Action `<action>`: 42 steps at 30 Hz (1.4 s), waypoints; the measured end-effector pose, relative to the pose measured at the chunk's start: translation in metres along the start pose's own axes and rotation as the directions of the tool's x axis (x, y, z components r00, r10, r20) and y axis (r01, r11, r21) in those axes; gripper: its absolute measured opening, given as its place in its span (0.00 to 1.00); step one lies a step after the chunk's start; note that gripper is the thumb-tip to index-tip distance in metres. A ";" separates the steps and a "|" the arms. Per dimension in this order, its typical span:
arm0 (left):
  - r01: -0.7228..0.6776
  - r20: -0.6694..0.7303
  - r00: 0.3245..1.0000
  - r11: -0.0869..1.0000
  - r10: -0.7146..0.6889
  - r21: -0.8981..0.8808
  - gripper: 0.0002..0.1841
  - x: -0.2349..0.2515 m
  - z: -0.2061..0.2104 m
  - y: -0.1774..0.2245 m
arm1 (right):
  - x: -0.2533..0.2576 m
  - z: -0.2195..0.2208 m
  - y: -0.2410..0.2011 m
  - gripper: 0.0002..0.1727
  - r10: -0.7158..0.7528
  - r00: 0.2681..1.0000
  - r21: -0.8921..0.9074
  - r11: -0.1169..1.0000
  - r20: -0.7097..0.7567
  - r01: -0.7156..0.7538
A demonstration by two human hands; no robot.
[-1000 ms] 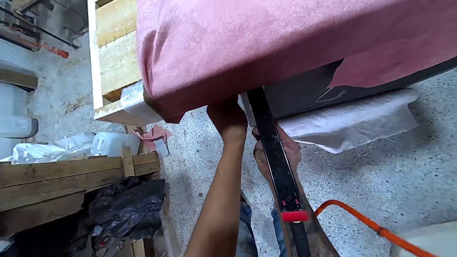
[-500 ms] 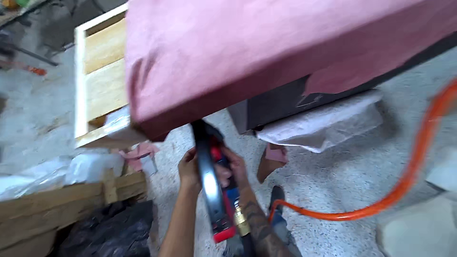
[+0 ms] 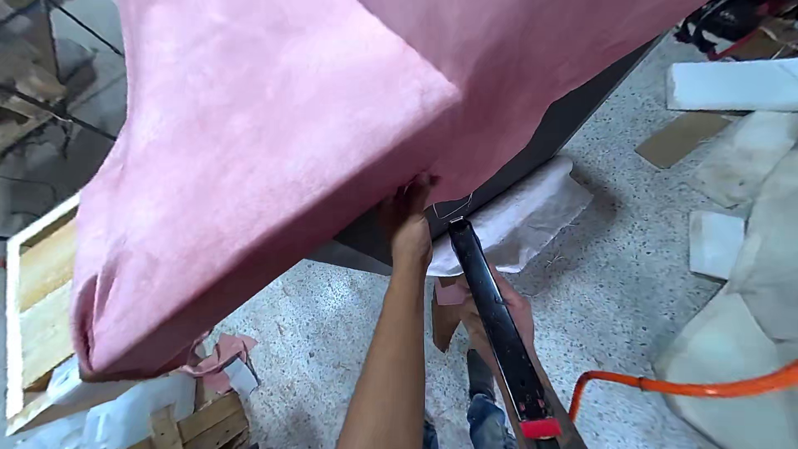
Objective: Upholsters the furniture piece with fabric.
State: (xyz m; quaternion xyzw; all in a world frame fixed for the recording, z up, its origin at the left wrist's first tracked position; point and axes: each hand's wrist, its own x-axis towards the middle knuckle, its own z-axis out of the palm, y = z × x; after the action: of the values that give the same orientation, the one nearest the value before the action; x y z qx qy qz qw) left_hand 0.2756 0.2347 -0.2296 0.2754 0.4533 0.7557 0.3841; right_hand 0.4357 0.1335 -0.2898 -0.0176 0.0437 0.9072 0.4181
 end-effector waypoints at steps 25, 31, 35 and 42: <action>-0.338 -0.187 0.835 0.750 0.518 0.568 0.06 0.006 0.017 -0.004 | 0.095 0.028 -0.043 0.22 0.271 0.962 0.048 0.961 0.022 -0.272; -0.315 -0.104 0.839 0.632 0.534 0.708 0.02 0.005 -0.002 0.001 | 0.095 0.032 -0.027 0.22 0.326 0.945 0.035 0.945 -0.018 -0.326; -0.142 -0.144 0.900 0.591 0.410 0.794 0.09 -0.010 -0.044 0.006 | 0.094 0.026 -0.011 0.21 0.351 0.936 0.040 0.935 0.040 -0.352; 0.605 -0.663 0.723 0.642 -0.194 0.471 0.19 -0.156 -0.209 0.016 | 0.095 0.016 0.009 0.23 0.365 0.928 0.024 0.930 0.071 -0.368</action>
State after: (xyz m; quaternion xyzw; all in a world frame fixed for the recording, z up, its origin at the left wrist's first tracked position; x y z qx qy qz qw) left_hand 0.1965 0.0018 -0.3179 0.0470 0.8316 0.4792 0.2767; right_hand 0.3671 0.2015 -0.2799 0.0281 0.0493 0.9684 0.2429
